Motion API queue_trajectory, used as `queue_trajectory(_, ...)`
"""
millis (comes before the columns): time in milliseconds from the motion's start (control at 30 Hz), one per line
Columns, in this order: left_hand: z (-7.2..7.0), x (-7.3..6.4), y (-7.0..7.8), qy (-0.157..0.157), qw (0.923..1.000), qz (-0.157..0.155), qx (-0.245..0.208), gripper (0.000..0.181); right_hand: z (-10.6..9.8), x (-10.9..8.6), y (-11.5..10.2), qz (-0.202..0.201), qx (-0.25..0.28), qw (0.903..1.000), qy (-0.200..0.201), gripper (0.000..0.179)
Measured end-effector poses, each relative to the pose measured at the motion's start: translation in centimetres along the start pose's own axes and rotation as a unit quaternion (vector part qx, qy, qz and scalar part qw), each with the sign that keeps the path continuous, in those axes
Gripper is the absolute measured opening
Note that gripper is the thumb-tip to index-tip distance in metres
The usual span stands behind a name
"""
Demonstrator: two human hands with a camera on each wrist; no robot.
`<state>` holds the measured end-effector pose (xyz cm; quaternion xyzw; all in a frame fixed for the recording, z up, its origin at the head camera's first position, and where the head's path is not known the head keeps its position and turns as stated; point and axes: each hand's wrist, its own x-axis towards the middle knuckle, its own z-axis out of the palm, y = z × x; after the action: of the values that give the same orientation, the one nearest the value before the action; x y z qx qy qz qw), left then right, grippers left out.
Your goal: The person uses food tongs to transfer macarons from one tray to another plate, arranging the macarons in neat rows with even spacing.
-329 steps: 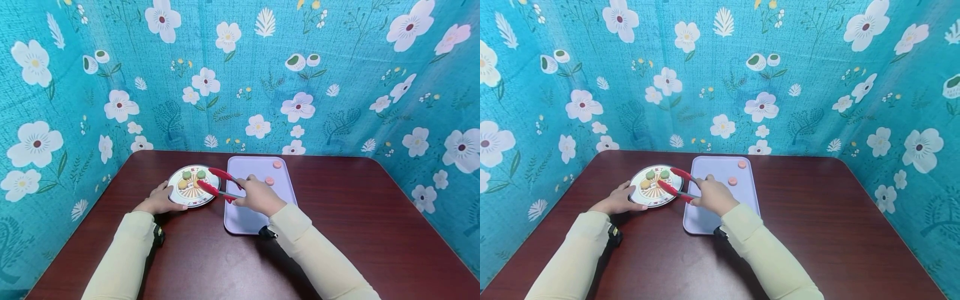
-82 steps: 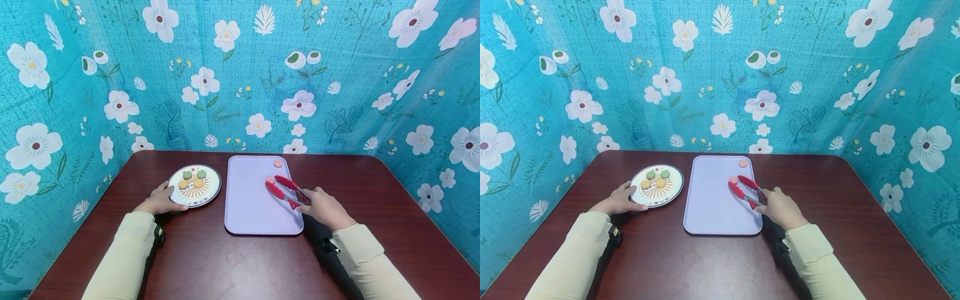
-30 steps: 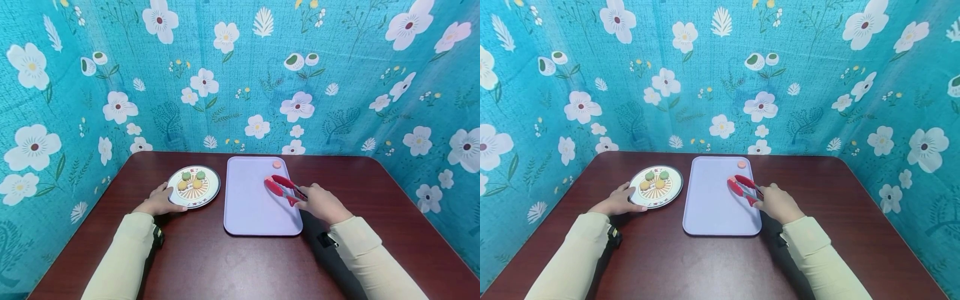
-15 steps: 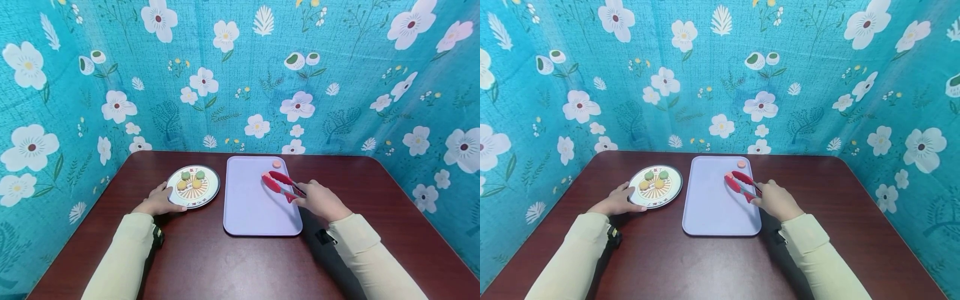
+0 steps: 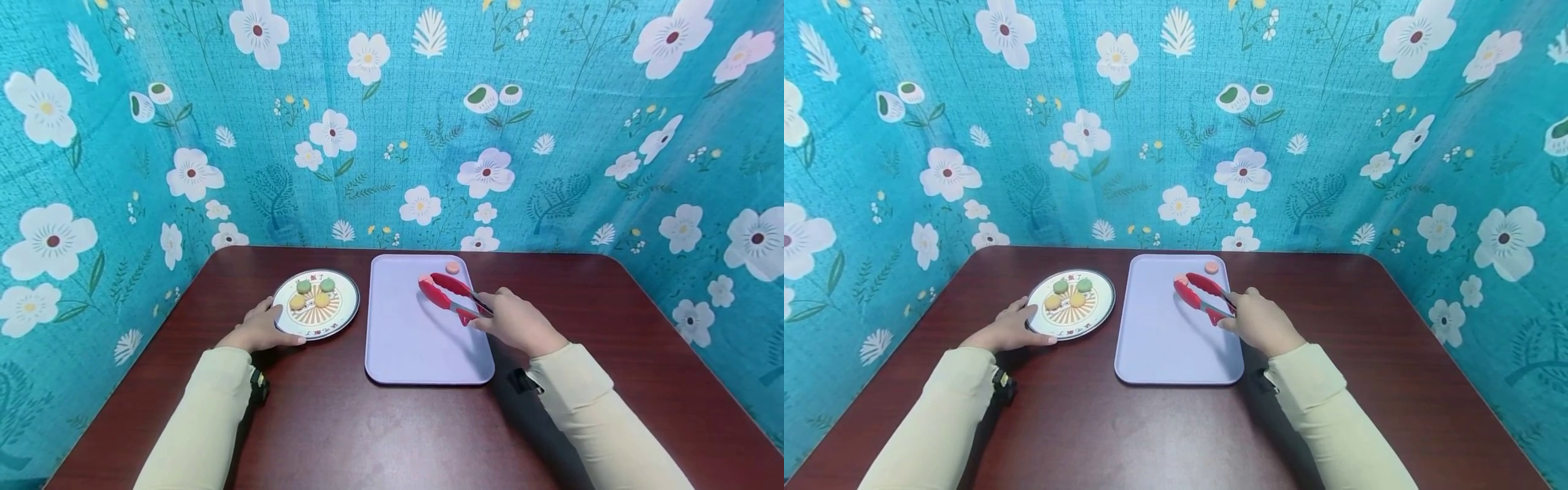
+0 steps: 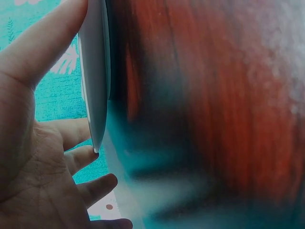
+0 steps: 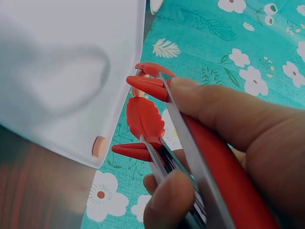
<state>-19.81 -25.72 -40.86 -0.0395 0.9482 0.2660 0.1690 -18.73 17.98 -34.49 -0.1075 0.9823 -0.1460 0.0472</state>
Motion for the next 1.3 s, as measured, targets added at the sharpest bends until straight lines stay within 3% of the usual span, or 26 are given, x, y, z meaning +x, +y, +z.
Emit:
queue_trajectory(333, -0.2, 0.0, 0.4, 0.0, 0.9999, 0.01, 0.009, 0.11, -0.3, 0.3, -1.0, -0.025, 0.002, 0.9996, 0.01, 0.062)
queue_trajectory(700, -0.2, -0.1, 0.3, -0.006, 0.9999, 0.002, 0.008, 0.112, -0.1, 0.5, -2.6, -0.02, 0.003, 0.9998, 0.001, 0.061)
queue_trajectory(967, 0.0, 0.0, -0.2, -0.003, 0.9999, 0.014, 0.005, 0.113, 0.1, 0.7, -3.7, -0.02, 0.017, 0.9997, -0.004, 0.062)
queue_trajectory(1300, 0.0, -0.1, 0.0, -0.001, 0.9999, 0.014, 0.009, 0.111, 0.7, 1.0, -4.7, -0.042, 0.016, 0.999, -0.003, 0.057)
